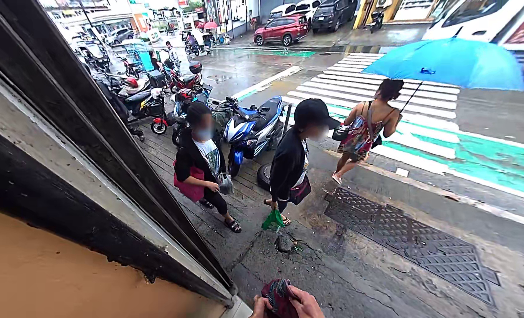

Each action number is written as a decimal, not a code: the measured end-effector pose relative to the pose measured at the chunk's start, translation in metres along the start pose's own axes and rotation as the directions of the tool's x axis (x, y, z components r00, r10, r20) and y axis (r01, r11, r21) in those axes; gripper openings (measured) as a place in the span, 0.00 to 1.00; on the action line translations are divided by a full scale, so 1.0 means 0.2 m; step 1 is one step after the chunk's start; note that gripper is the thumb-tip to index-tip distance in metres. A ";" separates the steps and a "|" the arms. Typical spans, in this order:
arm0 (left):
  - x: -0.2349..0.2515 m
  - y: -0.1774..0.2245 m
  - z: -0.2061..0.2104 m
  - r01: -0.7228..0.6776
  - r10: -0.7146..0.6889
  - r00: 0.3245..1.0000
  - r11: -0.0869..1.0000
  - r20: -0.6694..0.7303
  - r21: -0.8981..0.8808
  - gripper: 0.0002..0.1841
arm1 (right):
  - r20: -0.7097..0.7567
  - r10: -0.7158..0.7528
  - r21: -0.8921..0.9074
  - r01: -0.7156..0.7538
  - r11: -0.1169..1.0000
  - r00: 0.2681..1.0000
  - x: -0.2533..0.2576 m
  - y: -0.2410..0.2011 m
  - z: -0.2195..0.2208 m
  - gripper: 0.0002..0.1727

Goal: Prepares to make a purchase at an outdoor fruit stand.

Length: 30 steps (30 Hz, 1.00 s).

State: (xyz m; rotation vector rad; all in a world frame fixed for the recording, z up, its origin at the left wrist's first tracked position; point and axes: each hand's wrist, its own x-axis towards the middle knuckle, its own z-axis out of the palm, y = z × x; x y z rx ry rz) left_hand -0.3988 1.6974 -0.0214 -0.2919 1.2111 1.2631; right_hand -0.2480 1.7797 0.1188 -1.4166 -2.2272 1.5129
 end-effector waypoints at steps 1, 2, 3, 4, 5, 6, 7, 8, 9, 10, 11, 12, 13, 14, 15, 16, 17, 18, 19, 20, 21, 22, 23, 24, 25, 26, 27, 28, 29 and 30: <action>0.00 0.00 -0.01 -0.002 0.003 1.000 0.999 -0.005 0.045 0.27 | 0.023 0.010 -0.032 -0.009 0.999 1.000 0.00 0.00 0.00 0.19; 0.01 0.00 -0.01 0.008 -0.004 0.999 0.993 -0.035 0.114 0.26 | 0.051 0.023 -0.068 -0.020 0.997 0.998 0.00 0.00 -0.01 0.19; 0.03 0.00 -0.01 0.030 -0.020 0.998 0.983 -0.058 0.180 0.20 | 0.078 0.037 -0.105 -0.029 0.994 0.996 0.00 -0.01 -0.01 0.20; 0.03 0.01 -0.01 0.071 -0.054 0.995 0.972 -0.082 0.223 0.11 | 0.102 0.052 -0.137 -0.037 0.990 0.993 0.01 -0.01 -0.01 0.20; 0.03 0.02 -0.01 0.113 -0.087 0.990 0.960 -0.107 0.258 0.09 | 0.117 0.065 -0.165 -0.045 0.985 0.991 0.01 -0.01 0.00 0.21; 0.03 0.03 -0.01 0.144 -0.114 0.986 0.950 -0.120 0.277 0.12 | 0.128 0.080 -0.191 -0.055 0.980 0.989 0.02 0.00 0.00 0.21; 0.03 0.04 -0.01 0.160 -0.127 0.983 0.944 -0.130 0.287 0.15 | 0.139 0.093 -0.213 -0.062 0.975 0.986 0.03 0.01 0.01 0.21; 0.03 0.05 -0.01 0.169 -0.139 0.983 0.943 -0.124 0.287 0.18 | 0.147 0.104 -0.239 -0.066 0.969 0.984 0.04 0.02 0.01 0.21; 0.04 0.05 -0.01 0.162 -0.138 0.985 0.943 -0.103 0.290 0.20 | 0.161 0.114 -0.260 -0.069 0.963 0.980 0.06 0.03 0.00 0.21; 0.04 0.06 -0.01 0.131 -0.112 0.991 0.941 -0.076 0.311 0.20 | 0.173 0.124 -0.270 -0.074 0.960 0.977 0.07 0.04 0.00 0.21; 0.02 0.06 0.00 0.076 -0.068 0.997 0.933 -0.035 0.352 0.20 | 0.178 0.135 -0.272 -0.083 0.959 0.975 0.08 0.05 0.00 0.21; 0.02 0.07 0.01 -0.018 0.007 1.000 0.902 0.026 0.431 0.20 | 0.177 0.143 -0.272 -0.091 0.958 0.974 0.08 0.06 0.01 0.21; 0.01 0.07 0.01 -0.139 0.095 0.989 0.838 0.109 0.528 0.21 | 0.173 0.149 -0.274 -0.098 0.957 0.973 0.09 0.07 0.02 0.21; 0.01 0.07 0.00 -0.278 0.182 0.960 0.736 0.214 0.618 0.24 | 0.178 0.158 -0.285 -0.103 0.953 0.971 0.09 0.07 0.03 0.21; 0.00 0.08 0.01 -0.422 0.262 0.906 0.603 0.332 0.677 0.29 | 0.184 0.163 -0.300 -0.103 0.949 0.969 0.09 0.08 0.03 0.21; -0.04 0.10 0.02 -0.547 0.317 0.837 0.465 0.446 0.696 0.34 | 0.190 0.171 -0.316 -0.105 0.943 0.967 0.09 0.08 0.04 0.21; -0.07 0.11 0.04 -0.648 0.351 0.759 0.339 0.548 0.682 0.39 | 0.200 0.186 -0.339 -0.110 0.934 0.962 0.09 0.08 0.05 0.22; -0.10 0.13 0.06 -0.729 0.361 0.679 0.234 0.639 0.643 0.41 | 0.206 0.200 -0.362 -0.116 0.925 0.958 0.09 0.07 0.06 0.22; -0.12 0.14 0.08 -0.786 0.343 0.609 0.141 0.715 0.602 0.41 | 0.213 0.211 -0.379 -0.118 0.918 0.954 0.09 0.07 0.06 0.21; -0.13 0.16 0.10 -0.815 0.293 0.568 0.067 0.769 0.576 0.39 | 0.219 0.215 -0.395 -0.115 0.911 0.952 0.09 0.06 0.06 0.19; -0.14 0.18 0.13 -0.824 0.225 0.554 0.017 0.801 0.566 0.36 | 0.227 0.215 -0.411 -0.107 0.906 0.950 0.08 0.05 0.06 0.17; -0.15 0.20 0.15 -0.823 0.159 0.557 -0.029 0.815 0.568 0.32 | 0.236 0.216 -0.425 -0.099 0.900 0.948 0.08 0.04 0.05 0.16; -0.16 0.22 0.17 -0.817 0.108 0.564 -0.069 0.819 0.572 0.29 | 0.238 0.213 -0.429 -0.094 0.899 0.948 0.06 0.03 0.04 0.15; -0.18 0.25 0.18 -0.812 0.069 0.567 -0.117 0.821 0.571 0.27 | 0.233 0.211 -0.421 -0.097 0.902 0.949 0.04 0.02 0.04 0.16; -0.20 0.29 0.20 -0.803 0.031 0.578 -0.154 0.815 0.576 0.26 | 0.217 0.210 -0.398 -0.110 0.911 0.953 0.03 0.02 0.03 0.18; -0.22 0.33 0.21 -0.792 0.004 0.595 -0.163 0.803 0.588 0.27 | 0.197 0.210 -0.356 -0.129 0.925 0.958 0.01 0.02 0.02 0.21; -0.25 0.37 0.22 -0.780 -0.014 0.614 -0.161 0.789 0.604 0.26 | 0.171 0.216 -0.305 -0.157 0.939 0.961 -0.01 0.02 0.02 0.24; -0.26 0.40 0.22 -0.780 -0.016 0.615 -0.162 0.789 0.604 0.22 | 0.143 0.218 -0.254 -0.178 0.951 0.965 -0.03 0.03 0.01 0.25; -0.26 0.41 0.21 -0.793 -0.007 0.597 -0.160 0.802 0.588 0.18 | 0.123 0.210 -0.211 -0.181 0.961 0.970 -0.05 0.03 0.02 0.25; -0.25 0.42 0.19 -0.818 0.013 0.559 -0.152 0.829 0.555 0.14 | 0.110 0.190 -0.179 -0.169 0.969 0.976 -0.06 0.04 0.02 0.24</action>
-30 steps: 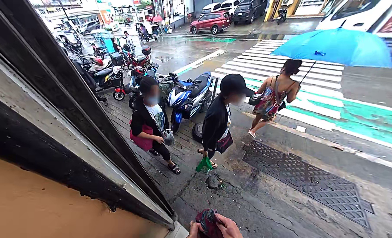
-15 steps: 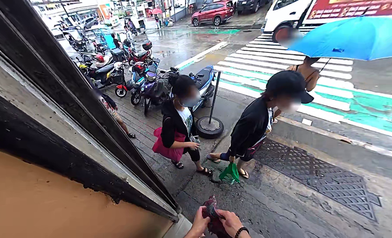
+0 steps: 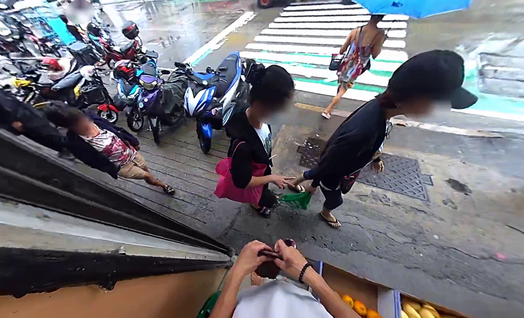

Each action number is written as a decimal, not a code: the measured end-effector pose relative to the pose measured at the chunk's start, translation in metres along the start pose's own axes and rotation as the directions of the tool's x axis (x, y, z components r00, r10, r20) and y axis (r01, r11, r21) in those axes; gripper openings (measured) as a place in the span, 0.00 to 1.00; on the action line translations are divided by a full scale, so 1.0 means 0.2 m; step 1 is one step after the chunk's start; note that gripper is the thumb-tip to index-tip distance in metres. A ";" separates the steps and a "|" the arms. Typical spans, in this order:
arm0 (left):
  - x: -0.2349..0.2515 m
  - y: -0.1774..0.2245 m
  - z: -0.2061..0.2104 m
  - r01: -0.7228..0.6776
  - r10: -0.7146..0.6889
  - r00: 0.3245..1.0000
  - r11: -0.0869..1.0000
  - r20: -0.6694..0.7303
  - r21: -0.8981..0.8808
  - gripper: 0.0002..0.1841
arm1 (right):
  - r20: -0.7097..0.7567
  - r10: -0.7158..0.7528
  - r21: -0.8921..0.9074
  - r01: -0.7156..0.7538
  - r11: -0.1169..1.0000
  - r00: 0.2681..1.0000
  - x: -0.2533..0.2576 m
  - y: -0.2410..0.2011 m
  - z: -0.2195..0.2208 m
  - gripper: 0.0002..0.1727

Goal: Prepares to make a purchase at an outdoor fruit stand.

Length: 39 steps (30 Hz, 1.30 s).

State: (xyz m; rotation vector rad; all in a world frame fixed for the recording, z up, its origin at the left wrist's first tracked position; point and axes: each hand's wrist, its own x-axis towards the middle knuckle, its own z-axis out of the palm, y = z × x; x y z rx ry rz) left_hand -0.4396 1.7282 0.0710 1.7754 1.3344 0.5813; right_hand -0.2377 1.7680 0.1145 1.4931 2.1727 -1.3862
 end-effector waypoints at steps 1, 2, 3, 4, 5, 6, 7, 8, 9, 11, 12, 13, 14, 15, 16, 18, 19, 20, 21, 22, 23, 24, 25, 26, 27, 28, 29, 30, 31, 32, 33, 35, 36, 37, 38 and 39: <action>-0.01 -0.02 0.00 -0.060 0.060 0.998 0.998 -0.035 -0.002 0.10 | -0.015 -0.027 0.020 0.028 0.999 1.000 -0.01 0.01 0.01 0.23; -0.03 -0.03 0.01 -0.121 0.121 0.990 0.993 -0.070 0.005 0.08 | -0.025 -0.060 0.027 0.061 0.998 0.998 -0.02 0.01 0.02 0.21; -0.05 -0.03 0.02 -0.165 0.165 0.982 0.986 -0.097 0.008 0.08 | -0.028 -0.100 0.030 0.100 0.994 0.995 -0.04 0.01 0.03 0.21; -0.08 -0.02 0.04 -0.195 0.195 0.974 0.981 -0.117 0.011 0.07 | -0.032 -0.143 0.030 0.144 0.989 0.989 -0.05 0.04 0.05 0.21; -0.10 -0.01 0.05 -0.220 0.220 0.966 0.975 -0.138 0.012 0.07 | -0.049 -0.198 0.036 0.200 0.979 0.979 -0.04 0.08 0.06 0.21; -0.11 -0.01 0.06 -0.242 0.241 0.958 0.970 -0.153 0.014 0.08 | -0.078 -0.257 0.052 0.261 0.964 0.963 -0.01 0.14 0.07 0.21; -0.13 0.00 0.07 -0.263 0.264 0.951 0.964 -0.162 0.025 0.08 | -0.097 -0.293 0.052 0.299 0.953 0.951 0.01 0.21 0.09 0.22; -0.15 0.00 0.09 -0.284 0.287 0.943 0.958 -0.170 0.044 0.08 | -0.087 -0.303 0.022 0.306 0.952 0.949 0.03 0.27 0.11 0.22; -0.16 0.00 0.09 -0.305 0.312 0.934 0.950 -0.176 0.068 0.08 | -0.067 -0.292 -0.028 0.291 0.956 0.954 0.04 0.33 0.12 0.23; -0.19 0.01 0.09 -0.330 0.346 0.921 0.938 -0.181 0.109 0.08 | -0.027 -0.201 -0.141 0.195 0.971 0.979 0.06 0.44 0.14 0.21; -0.19 0.02 0.07 -0.337 0.356 0.915 0.933 -0.188 0.125 0.09 | -0.046 -0.154 -0.163 0.144 0.976 0.987 0.07 0.51 0.16 0.19; -0.19 0.04 0.05 -0.346 0.369 0.907 0.928 -0.202 0.139 0.09 | -0.095 -0.118 -0.138 0.104 0.985 0.988 0.09 0.59 0.17 0.18; -0.19 0.05 0.03 -0.354 0.379 0.899 0.924 -0.221 0.146 0.10 | -0.148 -0.091 -0.070 0.081 0.994 0.985 0.10 0.67 0.20 0.18; -0.22 0.05 0.03 -0.358 0.384 0.891 0.923 -0.243 0.142 0.10 | -0.173 -0.067 0.016 0.071 0.997 0.983 0.08 0.73 0.23 0.17; -0.27 0.05 0.04 -0.360 0.381 0.887 0.924 -0.261 0.128 0.10 | -0.177 -0.052 0.112 0.073 0.991 0.983 0.04 0.77 0.29 0.18; -0.29 0.02 0.04 -0.354 0.372 0.882 0.928 -0.289 0.115 0.10 | -0.190 -0.089 0.235 0.134 0.963 0.978 0.03 0.82 0.35 0.20; -0.30 0.00 0.03 -0.333 0.351 0.888 0.936 -0.299 0.110 0.10 | -0.201 -0.105 0.252 0.155 0.955 0.974 0.02 0.81 0.38 0.19; -0.32 -0.03 0.02 -0.303 0.322 0.896 0.947 -0.307 0.107 0.10 | -0.214 -0.102 0.245 0.155 0.957 0.971 0.01 0.80 0.42 0.19; -0.33 -0.07 0.01 -0.269 0.291 0.902 0.957 -0.319 0.113 0.10 | -0.235 -0.087 0.231 0.142 0.962 0.968 0.00 0.79 0.46 0.18; -0.34 -0.11 0.00 -0.235 0.265 0.906 0.964 -0.331 0.128 0.10 | -0.260 -0.067 0.209 0.124 0.970 0.963 -0.02 0.77 0.50 0.18; -0.34 -0.15 -0.02 -0.207 0.249 0.906 0.966 -0.342 0.154 0.11 | -0.283 -0.053 0.166 0.103 0.981 0.958 -0.04 0.75 0.51 0.19; -0.34 -0.19 -0.03 -0.183 0.239 0.907 0.966 -0.348 0.184 0.11 | -0.299 -0.052 0.105 0.087 0.991 0.953 -0.05 0.72 0.51 0.19; -0.34 -0.23 -0.05 -0.163 0.230 0.910 0.964 -0.346 0.212 0.11 | -0.303 -0.059 0.048 0.077 0.996 0.951 -0.07 0.70 0.52 0.19; -0.35 -0.27 -0.06 -0.147 0.224 0.913 0.960 -0.340 0.236 0.11 | -0.316 -0.077 -0.002 0.080 0.997 0.946 -0.09 0.67 0.52 0.18; -0.36 -0.30 -0.07 -0.136 0.219 0.917 0.957 -0.334 0.254 0.12 | -0.343 -0.099 -0.031 0.095 0.995 0.934 -0.10 0.66 0.52 0.17; -0.36 -0.33 -0.07 -0.129 0.216 0.919 0.955 -0.330 0.266 0.12 | -0.375 -0.123 -0.051 0.112 0.992 0.919 -0.11 0.64 0.53 0.17; -0.37 -0.36 -0.07 -0.124 0.212 0.921 0.955 -0.328 0.269 0.12 | -0.401 -0.146 -0.070 0.129 0.989 0.904 -0.13 0.63 0.54 0.17; -0.38 -0.37 -0.05 -0.124 0.207 0.924 0.958 -0.323 0.258 0.12 | -0.425 -0.172 -0.096 0.145 0.985 0.889 -0.14 0.63 0.55 0.17; -0.38 -0.39 -0.04 -0.128 0.200 0.928 0.964 -0.316 0.233 0.11 | -0.445 -0.195 -0.119 0.158 0.980 0.874 -0.15 0.63 0.57 0.17; -0.39 -0.39 -0.02 -0.126 0.183 0.934 0.972 -0.308 0.196 0.11 | -0.462 -0.210 -0.138 0.164 0.977 0.862 -0.16 0.63 0.60 0.17; -0.40 -0.40 0.00 -0.107 0.151 0.945 0.981 -0.290 0.161 0.12 | -0.470 -0.212 -0.150 0.159 0.976 0.857 -0.15 0.63 0.62 0.17; -0.41 -0.43 0.06 -0.023 0.057 0.967 0.990 -0.247 0.141 0.12 | -0.410 -0.142 -0.112 0.105 0.988 0.901 -0.14 0.63 0.66 0.18; -0.41 -0.44 0.09 0.035 -0.001 0.976 0.988 -0.219 0.151 0.12 | -0.357 -0.087 -0.078 0.063 0.995 0.930 -0.11 0.63 0.66 0.19; -0.42 -0.47 0.13 0.092 -0.059 0.980 0.980 -0.187 0.174 0.11 | -0.306 -0.031 -0.045 0.018 0.999 0.952 -0.08 0.62 0.68 0.19; -0.43 -0.50 0.16 0.143 -0.112 0.982 0.968 -0.153 0.207 0.11 | -0.250 0.028 -0.013 -0.032 0.999 0.968 -0.05 0.62 0.70 0.20; -0.44 -0.54 0.20 0.180 -0.155 0.981 0.952 -0.118 0.246 0.10 | -0.198 0.088 0.016 -0.086 0.996 0.976 -0.01 0.62 0.72 0.20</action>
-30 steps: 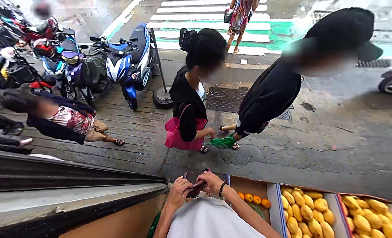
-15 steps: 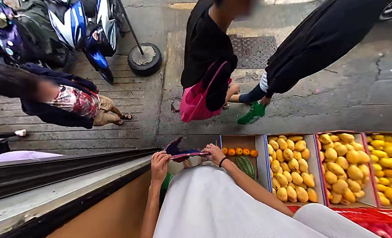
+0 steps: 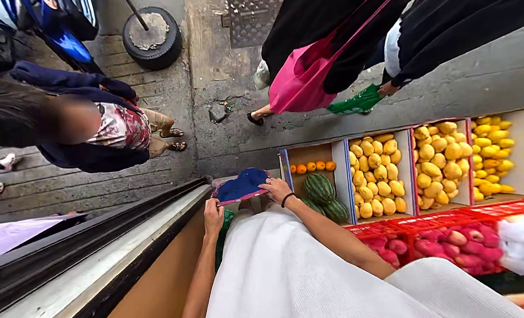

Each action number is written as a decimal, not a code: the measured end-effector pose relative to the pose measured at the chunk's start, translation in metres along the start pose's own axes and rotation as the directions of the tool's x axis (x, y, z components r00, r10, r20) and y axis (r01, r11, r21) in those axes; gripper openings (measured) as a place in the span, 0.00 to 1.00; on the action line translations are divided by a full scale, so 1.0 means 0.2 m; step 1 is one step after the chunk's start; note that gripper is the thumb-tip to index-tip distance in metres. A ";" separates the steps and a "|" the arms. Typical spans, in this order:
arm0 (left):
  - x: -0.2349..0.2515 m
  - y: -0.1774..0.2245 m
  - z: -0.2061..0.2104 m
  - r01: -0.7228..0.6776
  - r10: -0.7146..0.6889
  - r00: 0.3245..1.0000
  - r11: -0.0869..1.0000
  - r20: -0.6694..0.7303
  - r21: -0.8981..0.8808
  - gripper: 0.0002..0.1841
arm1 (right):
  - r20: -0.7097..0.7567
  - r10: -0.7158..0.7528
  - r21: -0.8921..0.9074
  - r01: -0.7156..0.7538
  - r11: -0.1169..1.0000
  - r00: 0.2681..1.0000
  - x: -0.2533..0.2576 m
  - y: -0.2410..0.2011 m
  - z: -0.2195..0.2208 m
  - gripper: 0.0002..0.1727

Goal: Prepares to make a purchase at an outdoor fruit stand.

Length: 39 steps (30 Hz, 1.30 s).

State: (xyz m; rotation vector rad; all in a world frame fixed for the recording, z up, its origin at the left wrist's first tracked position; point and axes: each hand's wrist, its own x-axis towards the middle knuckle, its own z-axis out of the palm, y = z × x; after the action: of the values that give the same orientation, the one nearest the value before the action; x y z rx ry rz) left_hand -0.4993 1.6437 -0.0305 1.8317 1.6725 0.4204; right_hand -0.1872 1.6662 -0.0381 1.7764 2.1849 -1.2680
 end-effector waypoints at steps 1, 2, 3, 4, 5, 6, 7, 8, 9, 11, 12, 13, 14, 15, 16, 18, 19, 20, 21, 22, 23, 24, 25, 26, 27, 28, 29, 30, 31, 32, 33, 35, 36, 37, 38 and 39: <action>0.00 -0.03 0.04 0.022 -0.024 0.999 0.999 0.048 0.047 0.10 | 0.046 0.063 0.016 -0.064 0.998 0.997 0.03 0.00 0.03 0.20; 0.00 -0.06 0.08 0.038 -0.048 0.993 0.995 0.108 0.093 0.10 | 0.079 0.124 0.023 -0.126 0.992 0.989 0.06 0.00 0.06 0.19; 0.01 -0.08 0.11 0.044 -0.066 0.984 0.990 0.163 0.134 0.11 | 0.108 0.177 0.021 -0.180 0.983 0.978 0.09 0.00 0.09 0.19; 0.02 -0.10 0.13 0.047 -0.083 0.974 0.984 0.211 0.170 0.13 | 0.139 0.223 0.017 -0.227 0.974 0.965 0.10 0.00 0.12 0.19; 0.03 -0.11 0.15 0.057 -0.111 0.958 0.978 0.265 0.202 0.14 | 0.173 0.259 0.011 -0.265 0.964 0.950 0.10 0.00 0.15 0.19; 0.04 -0.12 0.16 0.071 -0.143 0.937 0.971 0.319 0.229 0.16 | 0.202 0.285 0.013 -0.293 0.956 0.937 0.10 -0.01 0.17 0.19; 0.06 -0.13 0.17 0.082 -0.170 0.917 0.965 0.361 0.248 0.16 | 0.230 0.306 0.025 -0.320 0.947 0.924 0.10 -0.02 0.19 0.19; 0.07 -0.14 0.17 0.087 -0.187 0.904 0.961 0.384 0.262 0.16 | 0.252 0.324 0.044 -0.345 0.938 0.912 0.09 -0.03 0.21 0.19; 0.09 -0.15 0.17 0.093 -0.198 0.894 0.960 0.401 0.265 0.16 | 0.263 0.334 0.063 -0.362 0.930 0.905 0.08 -0.03 0.24 0.19; 0.09 -0.17 0.16 0.090 -0.192 0.886 0.964 0.423 0.249 0.16 | 0.261 0.338 0.103 -0.374 0.922 0.904 0.05 -0.03 0.31 0.19; 0.08 -0.18 0.15 0.084 -0.182 0.882 0.968 0.434 0.236 0.16 | 0.241 0.333 0.115 -0.367 0.923 0.912 0.02 -0.03 0.34 0.19; 0.07 -0.18 0.15 0.075 -0.168 0.882 0.973 0.441 0.220 0.16 | 0.215 0.324 0.119 -0.354 0.928 0.921 -0.02 -0.03 0.37 0.19; 0.05 -0.18 0.14 0.061 -0.144 0.885 0.979 0.443 0.196 0.16 | 0.187 0.318 0.128 -0.344 0.930 0.930 -0.06 -0.03 0.39 0.19; 0.02 -0.19 0.13 0.045 -0.115 0.887 0.985 0.447 0.165 0.16 | 0.164 0.316 0.150 -0.341 0.928 0.934 -0.10 -0.04 0.42 0.19; -0.01 -0.19 0.11 0.025 -0.084 0.888 0.991 0.451 0.135 0.15 | 0.143 0.315 0.185 -0.338 0.923 0.938 -0.14 -0.04 0.45 0.19; -0.07 -0.19 0.07 -0.026 -0.025 0.887 0.994 0.461 0.105 0.16 | 0.069 0.292 0.279 -0.300 0.912 0.954 -0.22 -0.05 0.50 0.20; -0.09 -0.16 0.07 -0.068 0.007 0.882 0.991 0.470 0.112 0.18 | 0.025 0.283 0.343 -0.274 0.899 0.959 -0.26 -0.05 0.52 0.21; -0.11 -0.12 0.06 -0.123 0.052 0.875 0.986 0.481 0.117 0.20 | -0.027 0.277 0.420 -0.241 0.875 0.960 -0.31 -0.04 0.53 0.21; -0.14 -0.08 0.07 -0.194 0.119 0.867 0.975 0.484 0.108 0.21 | -0.089 0.267 0.504 -0.188 0.843 0.960 -0.36 -0.04 0.55 0.20; -0.17 -0.04 0.07 -0.284 0.219 0.856 0.956 0.468 0.071 0.20 | -0.163 0.243 0.579 -0.107 0.808 0.956 -0.40 -0.05 0.54 0.18; -0.19 0.01 0.08 -0.373 0.336 0.838 0.928 0.431 0.002 0.19 | -0.253 0.208 0.635 0.000 0.772 0.945 -0.44 -0.07 0.53 0.16; -0.20 0.07 0.10 -0.439 0.434 0.812 0.895 0.390 -0.081 0.18 | -0.340 0.168 0.669 0.112 0.735 0.925 -0.47 -0.09 0.50 0.13; -0.22 0.14 0.10 -0.454 0.484 0.797 0.875 0.362 -0.170 0.17 | -0.421 0.125 0.685 0.224 0.694 0.899 -0.49 -0.11 0.48 0.11; -0.24 0.24 0.11 -0.434 0.501 0.797 0.864 0.337 -0.258 0.15 | -0.472 0.085 0.703 0.317 0.636 0.877 -0.51 -0.14 0.45 0.10; -0.28 0.34 0.11 -0.388 0.493 0.812 0.855 0.313 -0.344 0.15 | -0.507 0.060 0.733 0.393 0.555 0.860 -0.53 -0.19 0.41 0.09; -0.31 0.44 0.10 -0.330 0.473 0.832 0.842 0.291 -0.426 0.17 | -0.530 0.059 0.774 0.454 0.442 0.846 -0.54 -0.25 0.38 0.09; -0.35 0.55 0.11 -0.260 0.441 0.850 0.828 0.289 -0.497 0.24 | -0.540 0.084 0.814 0.493 0.308 0.838 -0.56 -0.30 0.34 0.13; -0.39 0.66 0.11 -0.184 0.394 0.870 0.817 0.296 -0.546 0.37 | -0.527 0.122 0.847 0.506 0.165 0.841 -0.58 -0.36 0.28 0.19; -0.43 0.74 0.13 -0.131 0.349 0.891 0.809 0.289 -0.573 0.48 | -0.493 0.159 0.868 0.497 0.014 0.855 -0.61 -0.41 0.24 0.24; -0.46 0.80 0.16 -0.126 0.322 0.916 0.798 0.241 -0.589 0.54 | -0.446 0.188 0.874 0.471 -0.118 0.875 -0.66 -0.45 0.20 0.27; -0.48 0.84 0.19 -0.166 0.311 0.939 0.786 0.149 -0.596 0.55 | -0.395 0.208 0.873 0.436 -0.217 0.895 -0.70 -0.48 0.16 0.30; -0.50 0.91 0.21 -0.277 0.305 0.951 0.753 -0.057 -0.597 0.49 | -0.411 0.171 0.855 0.444 -0.267 0.895 -0.79 -0.47 0.14 0.37; -0.50 0.96 0.19 -0.306 0.304 0.947 0.744 -0.107 -0.594 0.46 | -0.481 0.131 0.837 0.498 -0.228 0.867 -0.82 -0.46 0.15 0.38; -0.51 1.01 0.15 -0.323 0.318 0.941 0.744 -0.115 -0.585 0.45 | -0.549 0.090 0.809 0.555 -0.192 0.831 -0.85 -0.43 0.17 0.36; -0.50 1.05 0.12 -0.354 0.361 0.926 0.736 -0.107 -0.577 0.42 | -0.612 0.061 0.771 0.612 -0.173 0.788 -0.89 -0.41 0.18 0.32; -0.48 1.07 0.09 -0.402 0.425 0.899 0.706 -0.105 -0.583 0.33 | -0.649 0.035 0.748 0.646 -0.154 0.760 -0.92 -0.38 0.19 0.29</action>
State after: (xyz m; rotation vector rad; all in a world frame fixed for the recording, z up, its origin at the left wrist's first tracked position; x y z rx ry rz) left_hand -0.3365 1.5430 0.1063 1.6822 0.9135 0.9773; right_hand -0.2042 1.4972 0.0720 1.7689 1.7658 -3.8652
